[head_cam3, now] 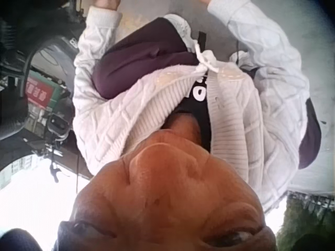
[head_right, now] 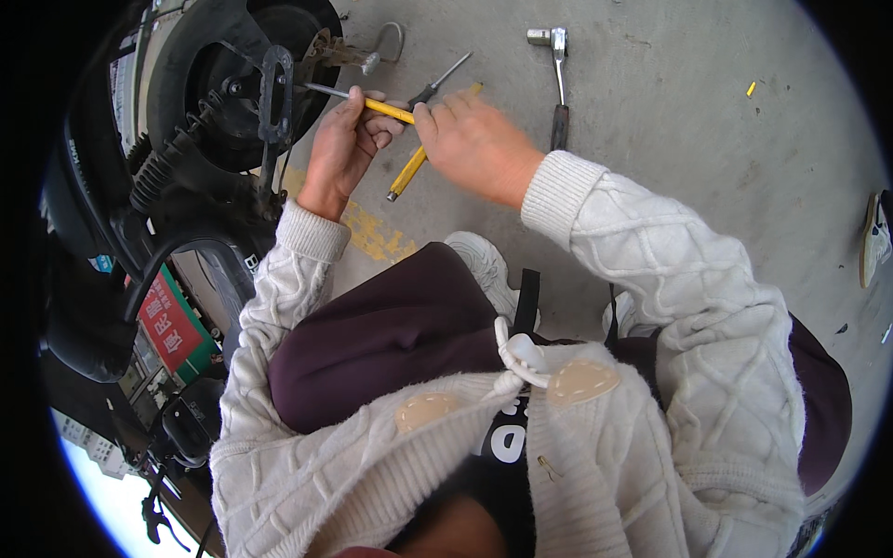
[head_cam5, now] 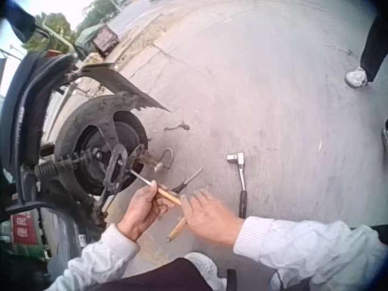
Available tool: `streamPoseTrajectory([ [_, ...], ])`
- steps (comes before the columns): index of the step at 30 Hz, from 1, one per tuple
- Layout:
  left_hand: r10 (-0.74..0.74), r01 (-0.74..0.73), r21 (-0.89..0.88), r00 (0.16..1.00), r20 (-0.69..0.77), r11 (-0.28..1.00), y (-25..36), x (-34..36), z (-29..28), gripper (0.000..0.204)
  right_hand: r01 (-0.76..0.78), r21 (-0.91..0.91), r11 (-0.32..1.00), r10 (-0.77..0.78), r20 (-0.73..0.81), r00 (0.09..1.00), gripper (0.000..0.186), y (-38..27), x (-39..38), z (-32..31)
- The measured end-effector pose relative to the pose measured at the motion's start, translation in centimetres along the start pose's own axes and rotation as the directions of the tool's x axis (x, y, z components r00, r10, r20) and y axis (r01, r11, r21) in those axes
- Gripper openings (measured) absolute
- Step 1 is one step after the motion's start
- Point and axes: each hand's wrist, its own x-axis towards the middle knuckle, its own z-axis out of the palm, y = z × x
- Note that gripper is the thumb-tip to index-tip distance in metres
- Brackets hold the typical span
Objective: The person removes the rear fender of a scooter, then uses a ratchet, screwdriver, and T-wrench to detach and adjust the rear brake assembly. They manipulate brake cables and fasteners while seated on a low stool.
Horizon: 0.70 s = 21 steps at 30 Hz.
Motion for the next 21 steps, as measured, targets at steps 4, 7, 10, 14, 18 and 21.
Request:
streamPoseTrajectory([
  [4, 0.393, -0.178, 0.714, 0.908, -0.147, 0.677, 2.3, -2.7, -3.2, 0.021, -0.087, 0.318, 0.944, 0.074, 0.052, 0.996, 0.038, 0.2, 0.1, -0.1],
  [7, 0.645, -0.123, 0.934, 0.752, -0.133, 0.335, 3.3, -3.6, -6.0, 0.035, -0.415, 0.757, 0.505, 0.233, 0.344, 0.91, 0.036, -0.6, 0.2, -0.3],
  [10, 0.695, 0.0, 0.997, 0.717, 0.052, -0.074, 4.1, -3.0, -7.3, 0.055, -0.438, 0.71, -0.552, 0.186, 0.616, 0.765, 0.043, -1.0, 0.3, -0.1],
  [14, 0.705, -0.006, 0.97, 0.685, 0.182, -0.245, 4.5, -3.1, -5.4, 0.051, -0.098, 0.097, -0.99, -0.007, 0.679, 0.734, 0.047, -1.7, 0.4, 0.3],
  [18, 0.006, 0.146, 0.561, 0.966, -0.259, 0.815, 2.0, -3.6, -0.4, 0.045, 0.066, -0.142, -0.988, -0.054, 0.705, 0.707, 0.056, -2.8, 0.9, -0.4],
  [21, -0.125, 0.13, 0.031, 0.984, -0.123, 0.991, 1.0, -1.5, 1.5, 0.033, -0.065, -0.144, -0.987, -0.146, 0.668, 0.73, 0.057, -1.0, 1.1, -1.2],
])
